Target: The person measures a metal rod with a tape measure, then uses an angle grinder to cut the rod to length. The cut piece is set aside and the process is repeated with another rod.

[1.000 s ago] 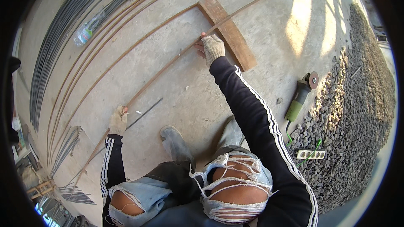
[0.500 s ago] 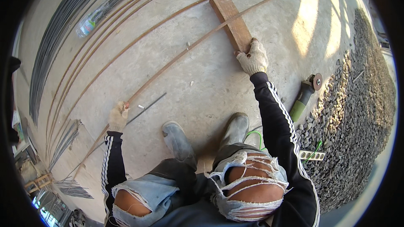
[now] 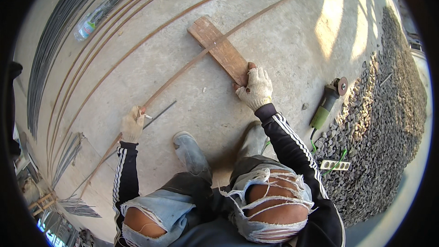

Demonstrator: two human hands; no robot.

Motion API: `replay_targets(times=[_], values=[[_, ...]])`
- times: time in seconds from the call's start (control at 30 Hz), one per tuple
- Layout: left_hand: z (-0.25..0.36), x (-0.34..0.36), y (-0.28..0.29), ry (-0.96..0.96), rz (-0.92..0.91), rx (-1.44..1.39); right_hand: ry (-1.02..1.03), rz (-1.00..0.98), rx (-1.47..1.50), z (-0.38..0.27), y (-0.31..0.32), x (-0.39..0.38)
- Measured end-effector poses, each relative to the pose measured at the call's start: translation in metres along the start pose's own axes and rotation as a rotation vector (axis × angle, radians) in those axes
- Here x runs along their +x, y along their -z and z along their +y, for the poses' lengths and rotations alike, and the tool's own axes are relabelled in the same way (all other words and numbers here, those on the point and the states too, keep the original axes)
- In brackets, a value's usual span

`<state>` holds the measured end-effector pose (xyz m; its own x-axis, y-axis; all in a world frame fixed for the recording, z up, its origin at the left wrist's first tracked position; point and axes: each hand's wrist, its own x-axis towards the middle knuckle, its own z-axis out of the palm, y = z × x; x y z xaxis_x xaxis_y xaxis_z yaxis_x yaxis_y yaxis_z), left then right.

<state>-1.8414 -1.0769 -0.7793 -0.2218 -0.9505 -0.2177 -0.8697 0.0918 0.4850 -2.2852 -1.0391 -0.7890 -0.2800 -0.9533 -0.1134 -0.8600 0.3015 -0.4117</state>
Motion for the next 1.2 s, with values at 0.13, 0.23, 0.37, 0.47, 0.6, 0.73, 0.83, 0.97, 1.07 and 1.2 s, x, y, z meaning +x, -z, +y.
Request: replay_targets(times=[0.13,0.23,0.37,0.47,0.6,0.73,0.83,0.97,1.07,1.2], values=[[0.010,0.008,-0.005,-0.037,0.057,-0.056,-0.047,-0.054,0.044,-0.031,-0.012,-0.002],[0.015,0.012,-0.008,-0.033,0.041,-0.104,-0.067,-0.040,0.085,-0.047,-0.018,-0.002],[0.021,0.019,-0.012,-0.006,0.001,0.004,-0.097,-0.011,0.097,-0.059,-0.022,0.000],[0.025,0.027,-0.015,-0.004,-0.030,0.041,-0.061,-0.012,0.067,-0.060,-0.023,0.002],[0.029,0.035,-0.016,-0.043,-0.026,0.012,-0.050,-0.012,0.059,-0.058,-0.023,0.004],[0.026,0.037,-0.019,-0.045,-0.031,0.005,-0.065,-0.052,0.034,-0.058,-0.022,0.006],[0.020,0.036,-0.023,-0.061,-0.004,-0.040,-0.034,-0.089,0.031,-0.059,-0.016,0.006],[0.018,0.037,-0.028,-0.121,0.039,-0.044,0.043,-0.021,0.148,-0.041,0.000,-0.007],[0.019,0.037,-0.028,0.074,-0.101,-0.110,-0.017,0.127,0.225,0.010,0.027,-0.045],[0.008,0.039,-0.028,-0.071,-0.070,-0.058,-0.257,0.544,0.141,0.108,0.063,-0.128]])
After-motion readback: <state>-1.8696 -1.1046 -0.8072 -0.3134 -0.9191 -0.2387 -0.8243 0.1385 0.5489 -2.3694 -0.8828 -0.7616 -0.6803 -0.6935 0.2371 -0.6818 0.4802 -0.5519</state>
